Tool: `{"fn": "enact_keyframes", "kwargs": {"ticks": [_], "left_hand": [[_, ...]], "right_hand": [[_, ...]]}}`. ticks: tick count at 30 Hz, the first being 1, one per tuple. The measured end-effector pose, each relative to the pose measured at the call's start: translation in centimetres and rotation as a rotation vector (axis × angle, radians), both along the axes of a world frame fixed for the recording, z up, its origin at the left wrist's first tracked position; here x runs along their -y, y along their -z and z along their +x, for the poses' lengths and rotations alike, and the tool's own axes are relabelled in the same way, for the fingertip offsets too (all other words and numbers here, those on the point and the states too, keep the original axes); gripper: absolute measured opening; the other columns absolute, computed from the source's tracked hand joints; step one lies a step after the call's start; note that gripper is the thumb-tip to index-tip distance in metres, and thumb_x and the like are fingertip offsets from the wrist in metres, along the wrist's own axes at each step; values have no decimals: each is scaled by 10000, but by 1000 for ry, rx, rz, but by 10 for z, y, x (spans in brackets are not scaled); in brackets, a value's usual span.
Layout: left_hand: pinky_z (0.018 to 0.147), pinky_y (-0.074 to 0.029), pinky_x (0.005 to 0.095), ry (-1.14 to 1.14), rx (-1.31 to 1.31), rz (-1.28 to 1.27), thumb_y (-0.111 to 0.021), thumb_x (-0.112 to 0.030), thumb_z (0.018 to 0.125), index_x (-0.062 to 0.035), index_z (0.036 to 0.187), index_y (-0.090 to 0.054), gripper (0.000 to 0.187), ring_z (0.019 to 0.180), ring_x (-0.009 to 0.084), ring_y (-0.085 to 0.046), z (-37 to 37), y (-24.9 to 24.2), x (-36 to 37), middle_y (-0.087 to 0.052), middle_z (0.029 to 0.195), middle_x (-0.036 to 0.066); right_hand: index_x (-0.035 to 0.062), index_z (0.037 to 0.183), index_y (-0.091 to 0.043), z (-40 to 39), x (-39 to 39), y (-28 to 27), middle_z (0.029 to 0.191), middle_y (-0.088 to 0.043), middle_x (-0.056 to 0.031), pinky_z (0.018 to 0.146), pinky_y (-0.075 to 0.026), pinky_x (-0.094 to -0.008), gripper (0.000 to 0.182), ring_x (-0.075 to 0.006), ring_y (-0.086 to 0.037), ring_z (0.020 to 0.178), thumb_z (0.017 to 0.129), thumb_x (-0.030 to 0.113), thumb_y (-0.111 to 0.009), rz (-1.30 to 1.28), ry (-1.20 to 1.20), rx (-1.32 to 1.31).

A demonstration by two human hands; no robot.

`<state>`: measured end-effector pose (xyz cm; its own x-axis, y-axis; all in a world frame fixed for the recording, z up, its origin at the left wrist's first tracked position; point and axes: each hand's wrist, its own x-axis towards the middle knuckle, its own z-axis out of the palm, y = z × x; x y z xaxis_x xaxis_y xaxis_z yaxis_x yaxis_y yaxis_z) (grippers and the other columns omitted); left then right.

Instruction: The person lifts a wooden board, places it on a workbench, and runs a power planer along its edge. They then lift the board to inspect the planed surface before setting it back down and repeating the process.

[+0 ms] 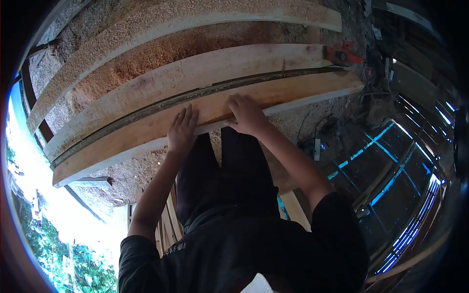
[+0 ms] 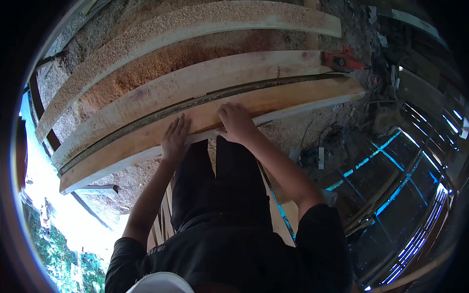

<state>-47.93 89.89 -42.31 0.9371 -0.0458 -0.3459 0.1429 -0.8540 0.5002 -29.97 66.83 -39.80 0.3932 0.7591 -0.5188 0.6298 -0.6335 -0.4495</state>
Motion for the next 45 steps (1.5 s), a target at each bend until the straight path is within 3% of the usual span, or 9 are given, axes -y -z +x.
{"fn": "enact_keyframes", "kwargs": {"ticks": [2, 5, 7, 11, 16, 19, 25, 38, 45], "left_hand": [[1238, -443, 505, -18, 27, 22, -850, -84, 735, -113, 1578, -507, 911, 1491, 388, -509, -12, 1, 10, -465, 1672, 171], [1226, -446, 522, -56, 105, -15, -701, -80, 821, -86, 1552, -535, 750, 1480, 393, -520, -21, 0, 16, -506, 1633, 188], [1244, -424, 525, -51, 85, -15, -722, -78, 799, -90, 1574, -514, 803, 1494, 395, -504, -26, 2, 18, -487, 1650, 187], [1278, -364, 549, -18, 18, -49, -780, -126, 783, -96, 1599, -481, 870, 1553, 379, -429, -22, 0, 11, -430, 1692, 178], [1309, -282, 584, -59, -115, -57, -961, -328, 590, -91, 1636, -408, 1207, 1542, 405, -388, -17, -5, -36, -436, 1649, 176], [1304, -298, 578, -111, -83, -98, -992, -352, 491, -54, 1615, -401, 1305, 1431, 451, -466, -22, 7, -45, -514, 1503, 210], [1239, -361, 581, -48, -125, -84, -1009, -354, 451, -31, 1552, -435, 1283, 1330, 453, -518, -23, 15, -49, -552, 1364, 208], [1197, -385, 574, -102, 50, 26, -1000, -281, 486, -59, 1559, -426, 1237, 1331, 436, -521, -2, 35, -45, -540, 1402, 195], [1265, -328, 593, -146, 107, 14, -1004, -304, 512, -55, 1598, -406, 1265, 1436, 448, -457, -7, 30, -43, -467, 1533, 222]], "right_hand": [[1, 1462, -567, 10, -9, -5, 1475, -576, -215, 1224, -397, -543, 932, -411, -555, 1388, 747, 479, -927, -136, -4, -156], [-8, 1465, -558, 23, -14, 11, 1426, -574, -198, 1195, -437, -501, 1059, -389, -569, 1341, 623, 475, -982, 58, -142, 19], [-12, 1474, -544, 21, -15, 21, 1401, -579, -189, 1190, -438, -490, 1158, -373, -575, 1307, 535, 482, -1006, 19, -152, -136], [-13, 1489, -523, 11, -8, 30, 1382, -572, -179, 1196, -420, -501, 1193, -365, -562, 1306, 519, 480, -1011, 44, -148, -125], [6, 1512, -486, -11, -5, 26, 1366, -551, -170, 1178, -407, -507, 1236, -355, -542, 1304, 493, 447, -1030, 41, -167, 1], [10, 1515, -475, -15, -2, 27, 1352, -544, -171, 1171, -403, -518, 1247, -358, -545, 1289, 483, 433, -1035, 47, -149, 12], [14, 1498, -483, -20, -1, 28, 1319, -543, -171, 1149, -408, -521, 1227, -363, -547, 1270, 470, 391, -1035, 92, -129, 34], [30, 1506, -461, -10, -7, 45, 1301, -545, -161, 1118, -413, -552, 1235, -349, -554, 1242, 465, 348, -1044, 178, -118, 309], [46, 1600, -386, -14, 2, 38, 1480, -502, -224, 1260, -311, -620, 1178, -419, -476, 1430, 641, 336, -1006, 219, 2, 154]]}}
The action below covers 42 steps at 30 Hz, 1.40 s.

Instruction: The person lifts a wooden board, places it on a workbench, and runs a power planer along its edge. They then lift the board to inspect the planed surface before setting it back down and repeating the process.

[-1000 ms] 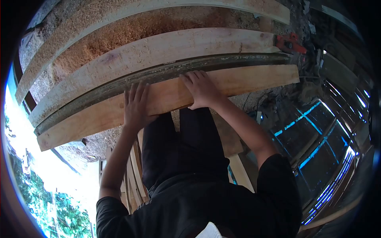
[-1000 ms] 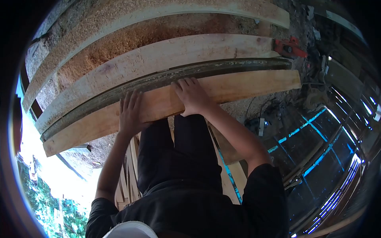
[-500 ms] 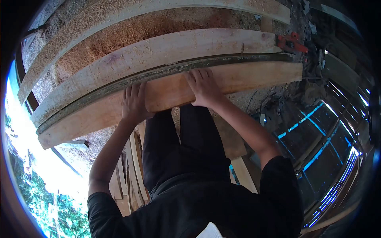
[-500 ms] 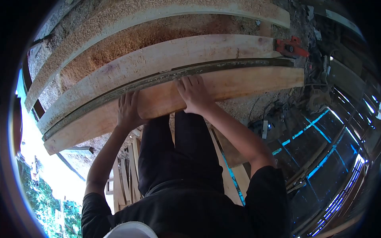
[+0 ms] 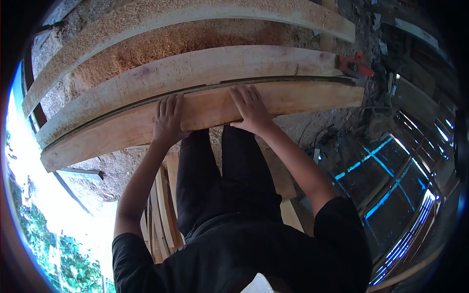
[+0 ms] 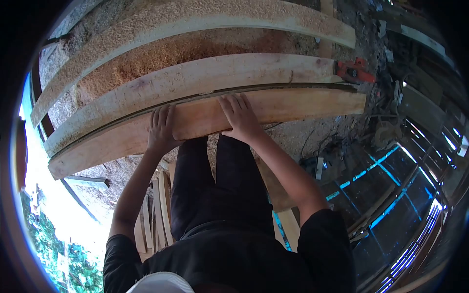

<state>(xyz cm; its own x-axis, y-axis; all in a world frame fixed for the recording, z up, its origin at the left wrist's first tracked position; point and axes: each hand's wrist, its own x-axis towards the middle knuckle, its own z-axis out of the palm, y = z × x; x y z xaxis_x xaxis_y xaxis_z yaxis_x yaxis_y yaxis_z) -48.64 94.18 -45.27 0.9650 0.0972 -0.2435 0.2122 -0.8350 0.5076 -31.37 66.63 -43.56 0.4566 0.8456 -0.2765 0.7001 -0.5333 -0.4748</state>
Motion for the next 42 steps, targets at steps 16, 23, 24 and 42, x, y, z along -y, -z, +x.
{"fn": "enact_keyframes", "kwargs": {"ticks": [16, 23, 24, 42], "left_hand": [[1300, -253, 594, -818, 76, 261, -911, -141, 765, -135, 1507, -593, 807, 1607, 491, -202, -190, -187, 63, -196, 1750, 254], [1301, -273, 569, -1179, 177, 302, -887, -73, 757, -141, 1423, -653, 710, 1611, 491, -201, -301, -234, 79, -193, 1749, 248], [1306, -270, 559, -1202, 185, 307, -883, -70, 761, -144, 1417, -659, 697, 1617, 484, -193, -318, -234, 76, -187, 1751, 245], [1299, -316, 546, -1446, 123, 339, -782, -22, 880, -102, 1362, -694, 496, 1595, 463, -257, -632, -279, -82, -257, 1735, 222]], "right_hand": [[71, 1456, -586, -13, -24, -117, 1378, -626, -178, 1186, -385, -641, 665, -383, -588, 1326, 865, 228, -847, 286, -132, -24], [70, 1412, -630, -51, -114, -190, 1269, -693, -168, 1109, -447, -617, 600, -391, -653, 1217, 874, 234, -839, 390, -324, -20], [63, 1414, -632, -64, -131, -194, 1288, -697, -172, 1099, -462, -587, 603, -380, -656, 1224, 875, 238, -837, 391, -355, -11], [33, 1395, -644, -348, -435, -221, 1346, -682, -220, 1094, -522, -496, 582, -410, -650, 1262, 874, 220, -826, 439, -585, -135]]}}
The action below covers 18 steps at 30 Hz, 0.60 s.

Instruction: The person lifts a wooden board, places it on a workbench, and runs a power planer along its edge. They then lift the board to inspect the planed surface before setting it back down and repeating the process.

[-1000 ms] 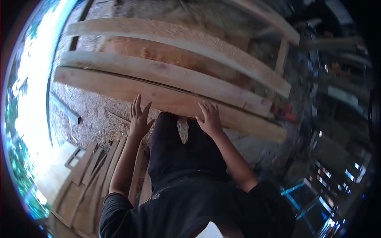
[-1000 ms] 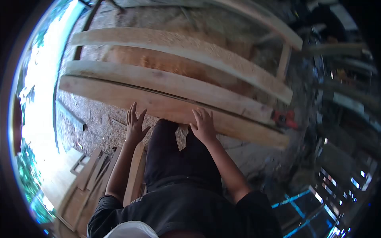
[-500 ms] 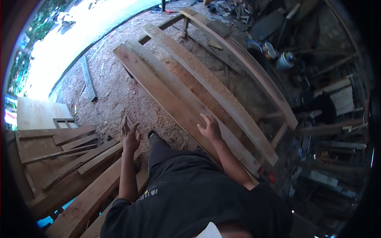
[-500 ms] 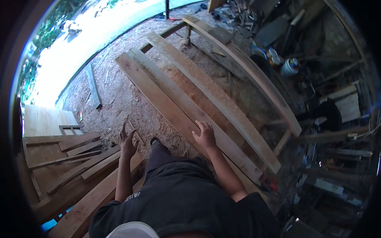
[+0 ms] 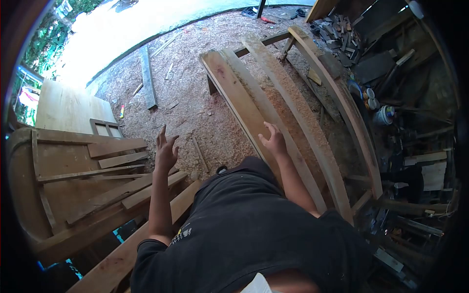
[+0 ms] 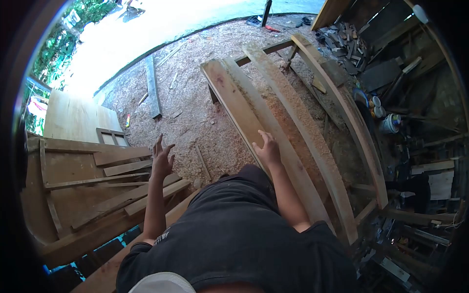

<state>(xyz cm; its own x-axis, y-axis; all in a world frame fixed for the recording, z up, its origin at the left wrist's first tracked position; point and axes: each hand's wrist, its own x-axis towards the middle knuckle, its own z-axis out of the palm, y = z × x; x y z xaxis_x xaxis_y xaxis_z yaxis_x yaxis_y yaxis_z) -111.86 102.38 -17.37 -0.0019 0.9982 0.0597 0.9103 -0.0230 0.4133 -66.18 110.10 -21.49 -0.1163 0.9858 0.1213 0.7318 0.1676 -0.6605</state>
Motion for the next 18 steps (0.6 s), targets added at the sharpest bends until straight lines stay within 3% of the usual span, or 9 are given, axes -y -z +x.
{"fn": "enact_keyframes", "kwargs": {"ticks": [9, 14, 18], "left_hand": [[1285, -330, 545, 103, 48, 50, -728, -54, 928, -98, 1367, -696, 443, 1574, 447, -325, -35, 27, -175, -342, 1711, 213], [1250, -389, 524, 78, 176, 30, -684, -122, 1002, -93, 1395, -676, 395, 1552, 426, -391, -31, 75, -309, -436, 1671, 178], [1169, -473, 502, 16, 291, -24, -666, -150, 1032, -66, 1406, -658, 383, 1435, 420, -544, -30, 130, -420, -557, 1569, 189]], "right_hand": [[45, 1408, -639, -80, -150, 11, 1346, -666, -203, 1107, -505, -489, 592, -398, -645, 1256, 881, 243, -821, 23, -61, 53], [60, 1404, -652, -132, -282, 68, 1343, -672, -189, 1104, -504, -493, 556, -395, -649, 1249, 903, 249, -800, 23, -124, 13], [70, 1412, -657, -171, -406, 122, 1357, -675, -178, 1110, -497, -495, 505, -396, -653, 1246, 941, 221, -762, 4, -194, 5]]}}
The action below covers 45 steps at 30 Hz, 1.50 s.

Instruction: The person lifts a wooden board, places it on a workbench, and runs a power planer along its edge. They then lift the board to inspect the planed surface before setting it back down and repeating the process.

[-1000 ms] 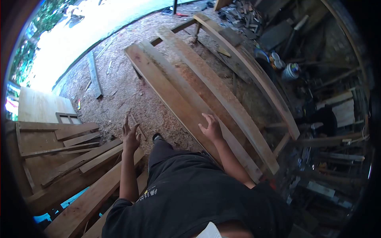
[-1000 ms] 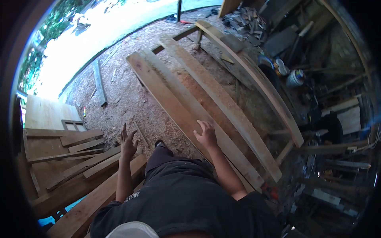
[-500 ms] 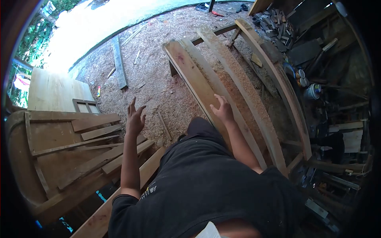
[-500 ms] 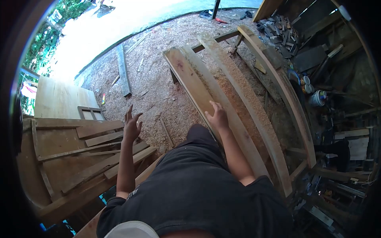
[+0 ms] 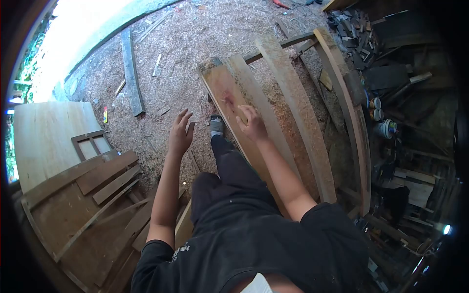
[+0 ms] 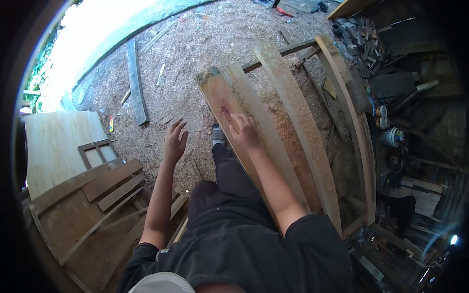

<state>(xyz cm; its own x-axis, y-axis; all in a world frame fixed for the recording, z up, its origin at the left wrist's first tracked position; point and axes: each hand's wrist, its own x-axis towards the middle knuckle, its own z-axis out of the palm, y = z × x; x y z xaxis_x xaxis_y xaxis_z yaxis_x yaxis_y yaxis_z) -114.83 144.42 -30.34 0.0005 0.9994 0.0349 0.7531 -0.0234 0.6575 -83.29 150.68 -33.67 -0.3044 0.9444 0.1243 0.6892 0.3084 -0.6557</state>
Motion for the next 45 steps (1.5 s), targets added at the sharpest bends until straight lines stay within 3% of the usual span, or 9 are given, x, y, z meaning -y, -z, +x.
{"fn": "enact_keyframes", "kwargs": {"ticks": [7, 13, 15, 21, 24, 34, 40, 42, 45], "left_hand": [[1152, -482, 481, -206, 202, 74, -646, -147, 1062, -1, 1481, -571, 450, 1402, 430, -564, 37, 112, -152, -570, 1536, 218], [1178, -456, 484, -310, 296, 157, -637, -105, 1068, 13, 1514, -547, 471, 1409, 419, -558, 49, 176, -218, -567, 1531, 227], [1157, -470, 478, -355, 364, 172, -637, -87, 1065, 19, 1447, -597, 398, 1377, 403, -585, 52, 187, -225, -606, 1478, 221], [1083, -512, 414, -502, 522, 206, -598, -4, 1057, 28, 1273, -657, 227, 1265, 331, -641, 68, 205, -236, -658, 1321, 189], [1078, -514, 393, -574, 548, 250, -556, 23, 1068, 39, 1257, -648, 211, 1257, 301, -643, 80, 208, -237, -656, 1303, 183], [1141, -485, 415, -611, 787, 293, -459, 20, 1109, 7, 1389, -449, 281, 1319, 304, -616, 97, 228, -219, -603, 1424, 246], [1158, -460, 435, -607, 747, 266, -501, -14, 1112, -4, 1404, -441, 298, 1389, 308, -554, 105, 219, -205, -566, 1470, 253], [1219, -359, 496, -742, 334, 100, -500, -44, 1108, 41, 1476, -471, 378, 1445, 365, -481, 107, 207, -196, -560, 1472, 273], [1245, -292, 506, -673, 272, -43, -475, -133, 1129, 66, 1565, -440, 481, 1492, 392, -404, 111, 195, -193, -513, 1553, 258]], "right_hand": [[64, 1406, -656, -64, -167, 90, 1422, -642, -170, 1106, -497, -499, 473, -397, -630, 1282, 964, 204, -748, 58, -20, 22], [47, 1407, -646, -87, -233, 126, 1452, -626, -167, 1077, -529, -477, 495, -394, -622, 1299, 963, 221, -777, -12, -8, -10], [46, 1369, -666, -90, -241, 125, 1373, -665, -160, 1056, -547, -466, 475, -382, -651, 1260, 944, 208, -805, 48, -2, -53], [27, 1203, -705, -98, -253, 136, 1194, -707, -141, 979, -576, -429, 328, -359, -701, 1143, 928, 160, -825, -95, -26, -187], [25, 1177, -705, -99, -253, 138, 1199, -704, -145, 964, -575, -419, 313, -354, -704, 1120, 924, 159, -833, -90, -17, -208], [29, 1187, -711, -91, -248, 143, 1196, -706, -143, 963, -576, -413, 347, -344, -707, 1105, 898, 157, -856, -133, -29, -210], [30, 1215, -697, -84, -240, 151, 1215, -695, -157, 981, -568, -424, 363, -351, -700, 1125, 907, 147, -848, -156, -40, -215], [29, 1225, -689, -84, -240, 152, 1227, -690, -153, 991, -563, -424, 362, -347, -694, 1133, 920, 152, -840, -134, -58, -204], [30, 1222, -689, -84, -241, 154, 1231, -687, -152, 993, -562, -422, 352, -348, -689, 1139, 928, 158, -835, -136, -68, -199]]}}
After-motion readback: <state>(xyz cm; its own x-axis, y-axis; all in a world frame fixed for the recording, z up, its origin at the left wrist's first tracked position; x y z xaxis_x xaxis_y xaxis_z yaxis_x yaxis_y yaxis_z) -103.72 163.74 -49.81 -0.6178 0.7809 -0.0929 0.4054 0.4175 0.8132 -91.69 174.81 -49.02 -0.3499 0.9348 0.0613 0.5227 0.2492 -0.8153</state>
